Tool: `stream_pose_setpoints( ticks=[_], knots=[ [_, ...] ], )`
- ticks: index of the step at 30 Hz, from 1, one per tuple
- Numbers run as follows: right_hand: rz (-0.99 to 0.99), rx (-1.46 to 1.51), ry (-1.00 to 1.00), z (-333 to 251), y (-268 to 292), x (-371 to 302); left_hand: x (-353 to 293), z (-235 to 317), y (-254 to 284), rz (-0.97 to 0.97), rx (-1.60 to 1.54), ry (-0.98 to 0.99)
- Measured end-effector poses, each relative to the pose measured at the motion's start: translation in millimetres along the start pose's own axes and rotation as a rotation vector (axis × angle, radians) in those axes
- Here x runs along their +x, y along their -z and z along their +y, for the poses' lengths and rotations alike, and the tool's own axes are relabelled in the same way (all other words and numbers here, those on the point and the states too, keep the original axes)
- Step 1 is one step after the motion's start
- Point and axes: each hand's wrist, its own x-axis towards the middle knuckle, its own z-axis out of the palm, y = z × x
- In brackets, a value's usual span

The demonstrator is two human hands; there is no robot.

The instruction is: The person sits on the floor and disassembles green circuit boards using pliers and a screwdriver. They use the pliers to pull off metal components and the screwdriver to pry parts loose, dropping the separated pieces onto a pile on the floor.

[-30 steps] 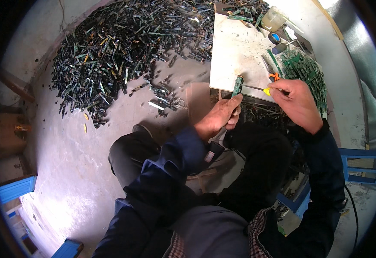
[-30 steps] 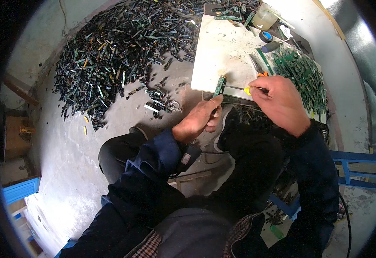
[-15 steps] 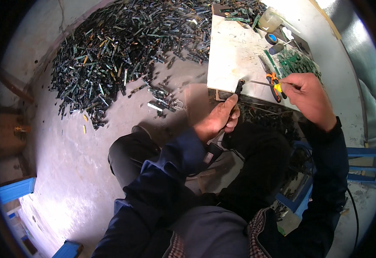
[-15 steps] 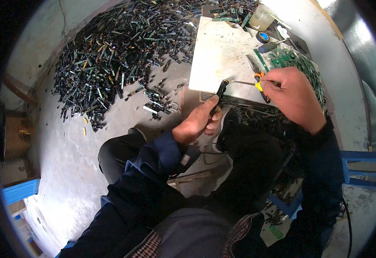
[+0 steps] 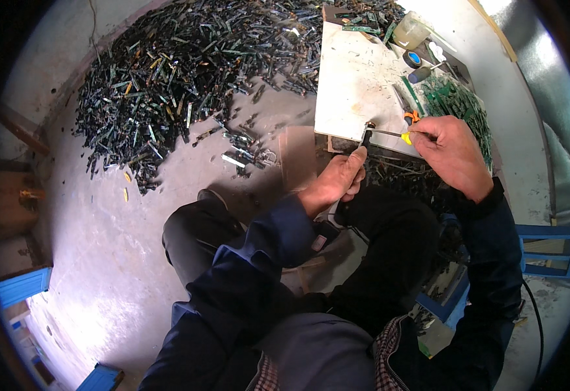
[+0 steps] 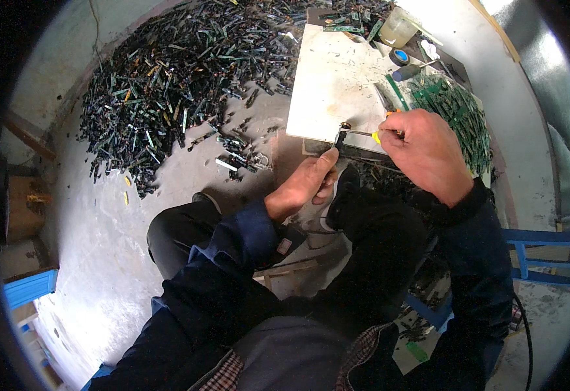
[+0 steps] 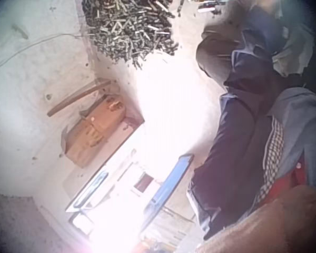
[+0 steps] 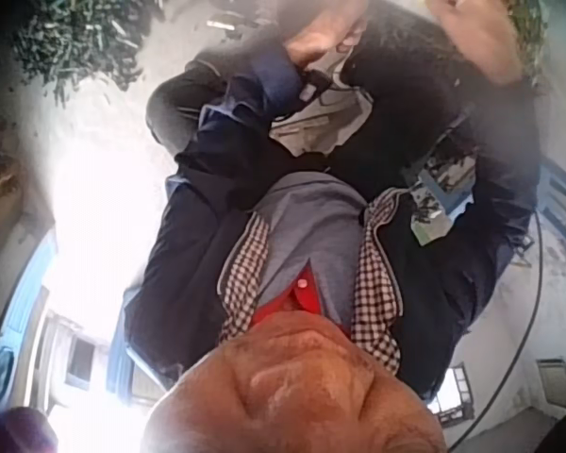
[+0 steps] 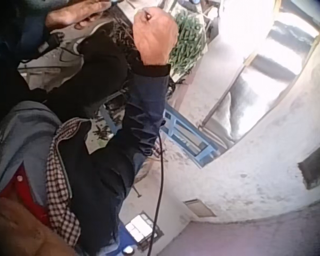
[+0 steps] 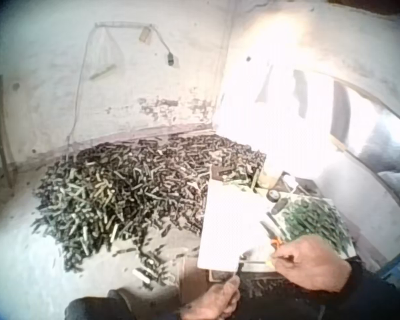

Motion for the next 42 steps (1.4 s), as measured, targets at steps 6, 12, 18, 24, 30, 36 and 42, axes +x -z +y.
stream_pose_setpoints(
  ticks=[6, 12, 18, 24, 30, 36, 42],
  knots=[
    [-0.015, -0.195, 0.035, -19.0, 7.0, 2.1, 3.1, -3.0, 0.7, -0.004, 0.088, 0.005],
    [0.002, -0.421, 0.144, -27.6, -2.6, 12.1, 8.7, -13.8, 0.6, 0.0, 0.147, -0.102],
    [-0.079, -0.322, 0.033, -24.3, 6.3, 11.1, 14.2, -17.1, 5.1, 0.155, 0.495, -0.188],
    [-0.096, -0.269, -0.001, -22.4, 13.8, 5.5, 14.8, -18.6, -12.1, 0.294, 0.788, -0.175],
    [-0.126, -0.405, 0.037, -33.4, 12.3, 12.4, 12.0, -22.4, -15.2, 0.389, 0.925, -0.207],
    [-0.153, -0.222, -0.089, -13.0, 8.6, 10.4, 10.1, -12.5, -18.1, 0.389, 0.868, -0.111],
    [-0.142, -0.416, -0.035, -39.3, 9.5, 3.7, 14.5, -21.7, -18.2, 0.398, 0.955, -0.191]
  ],
)
